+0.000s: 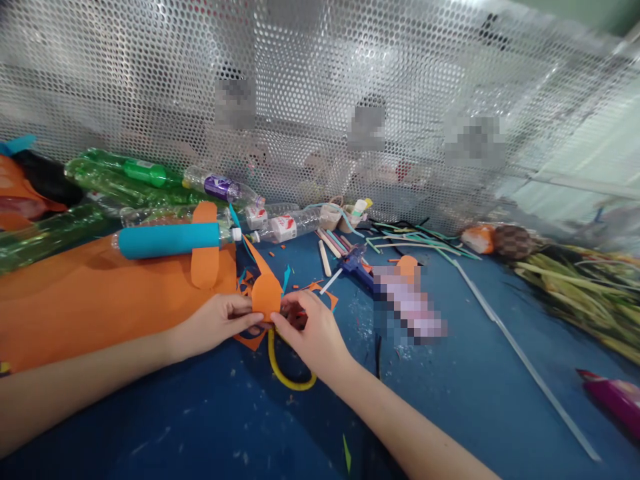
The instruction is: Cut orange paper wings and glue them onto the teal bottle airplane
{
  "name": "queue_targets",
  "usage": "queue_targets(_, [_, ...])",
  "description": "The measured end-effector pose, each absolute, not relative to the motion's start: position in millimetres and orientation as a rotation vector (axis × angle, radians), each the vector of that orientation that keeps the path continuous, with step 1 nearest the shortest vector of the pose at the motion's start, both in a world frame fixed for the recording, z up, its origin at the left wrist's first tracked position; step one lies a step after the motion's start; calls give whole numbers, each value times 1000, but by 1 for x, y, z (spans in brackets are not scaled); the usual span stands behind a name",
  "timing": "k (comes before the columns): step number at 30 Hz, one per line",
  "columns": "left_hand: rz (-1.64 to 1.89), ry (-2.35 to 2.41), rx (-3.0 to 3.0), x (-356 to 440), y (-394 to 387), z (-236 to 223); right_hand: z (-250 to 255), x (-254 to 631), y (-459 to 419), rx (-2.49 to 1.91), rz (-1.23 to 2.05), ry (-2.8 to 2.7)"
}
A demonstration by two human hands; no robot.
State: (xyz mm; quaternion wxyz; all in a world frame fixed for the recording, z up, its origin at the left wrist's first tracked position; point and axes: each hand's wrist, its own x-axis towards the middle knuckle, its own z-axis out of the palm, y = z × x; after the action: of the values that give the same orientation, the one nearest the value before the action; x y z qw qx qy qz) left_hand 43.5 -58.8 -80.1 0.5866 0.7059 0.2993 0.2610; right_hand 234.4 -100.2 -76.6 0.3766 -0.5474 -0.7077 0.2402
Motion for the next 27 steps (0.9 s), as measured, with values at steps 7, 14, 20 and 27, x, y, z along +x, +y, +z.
queue_targets(7, [576, 702, 1722, 46, -58, -77, -77, 235, -102, -1385, 641, -1834])
queue_targets(14, [570, 700, 1625, 44, -57, -83, -78, 235, -103, -1399, 611, -1796])
queue_targets(20, [595, 731, 1555, 45, -58, -82, -77, 234, -103, -1374, 794, -1789])
queue_targets(27, [601, 748, 1552, 45, -58, -80, -77, 231, -102, -1366, 837, -1816])
